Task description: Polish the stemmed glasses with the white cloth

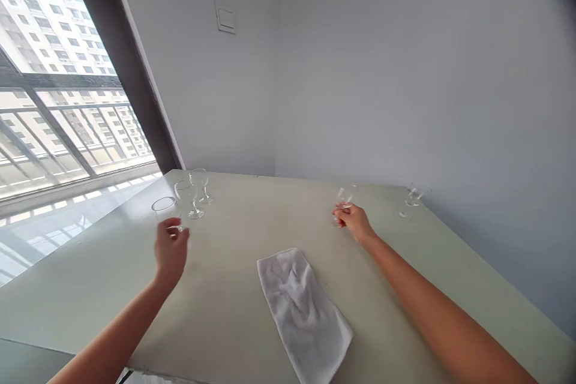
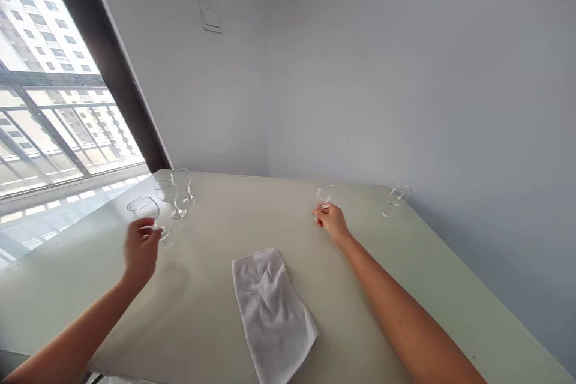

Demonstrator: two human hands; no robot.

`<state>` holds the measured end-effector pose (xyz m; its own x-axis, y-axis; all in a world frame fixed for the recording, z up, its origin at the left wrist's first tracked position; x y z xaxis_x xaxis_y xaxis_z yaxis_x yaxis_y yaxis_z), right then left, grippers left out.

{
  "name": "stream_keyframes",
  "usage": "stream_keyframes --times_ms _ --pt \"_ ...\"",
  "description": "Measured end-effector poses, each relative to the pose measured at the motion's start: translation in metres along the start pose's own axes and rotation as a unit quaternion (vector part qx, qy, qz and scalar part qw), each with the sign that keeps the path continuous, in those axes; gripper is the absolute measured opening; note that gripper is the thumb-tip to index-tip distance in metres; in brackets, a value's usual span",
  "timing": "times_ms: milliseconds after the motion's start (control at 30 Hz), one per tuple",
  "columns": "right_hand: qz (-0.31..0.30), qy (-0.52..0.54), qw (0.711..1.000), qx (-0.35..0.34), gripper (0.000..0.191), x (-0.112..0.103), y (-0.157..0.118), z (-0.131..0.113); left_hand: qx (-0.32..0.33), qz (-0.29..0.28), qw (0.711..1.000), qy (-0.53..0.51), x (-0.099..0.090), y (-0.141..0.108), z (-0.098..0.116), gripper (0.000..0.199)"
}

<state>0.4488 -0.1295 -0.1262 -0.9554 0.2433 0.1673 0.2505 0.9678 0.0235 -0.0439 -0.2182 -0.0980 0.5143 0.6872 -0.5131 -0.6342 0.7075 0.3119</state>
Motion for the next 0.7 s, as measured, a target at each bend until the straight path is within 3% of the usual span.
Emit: stream_keyframes --times_ms 67,133,233,333,400,533,600,700 --pt "-0.083 0.011 0.996 0.008 0.04 0.047 -0.027 -0.005 0.025 -0.176 0.983 -0.047 0.033 -0.029 0.028 0.03" --pt "-0.17 0.02 0.985 0.021 0.051 0.094 -0.059 -0.01 0.052 -0.306 0.947 -0.077 0.059 -0.063 0.055 0.034" --pt "-0.294 0.04 0.954 0.045 0.06 0.151 -0.109 -0.012 0.081 -0.403 0.906 -0.1 0.079 -0.107 0.084 0.046" --pt "-0.374 0.062 0.923 0.061 0.063 0.181 -0.147 -0.013 0.072 -0.453 0.876 -0.147 0.082 -0.138 0.097 0.05" --pt "-0.395 0.057 0.915 0.062 0.064 0.187 -0.16 -0.014 0.051 -0.442 0.879 -0.171 0.077 -0.146 0.095 0.046" --pt "-0.417 0.033 0.905 0.071 0.063 0.181 -0.165 -0.014 0.022 -0.334 0.935 -0.12 0.057 -0.129 0.069 0.04" --pt "-0.393 0.029 0.917 0.062 0.06 0.167 -0.155 -0.012 0.023 -0.284 0.952 -0.109 0.043 -0.111 0.052 0.039" --pt "-0.296 0.009 0.955 0.028 0.05 0.128 -0.123 -0.006 0.026 -0.188 0.977 -0.096 0.015 -0.075 0.022 0.039"
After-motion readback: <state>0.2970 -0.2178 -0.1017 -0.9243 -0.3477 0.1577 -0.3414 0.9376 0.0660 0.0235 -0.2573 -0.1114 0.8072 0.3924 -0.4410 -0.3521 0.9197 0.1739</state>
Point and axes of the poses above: each hand's wrist, its own y-axis towards the middle knuckle, its own x-axis out of the palm, z = x × y, the point moved 7 cm from there along y, towards the middle knuckle, and after that the axes turned 14 degrees about y, right-handed, at the moved point
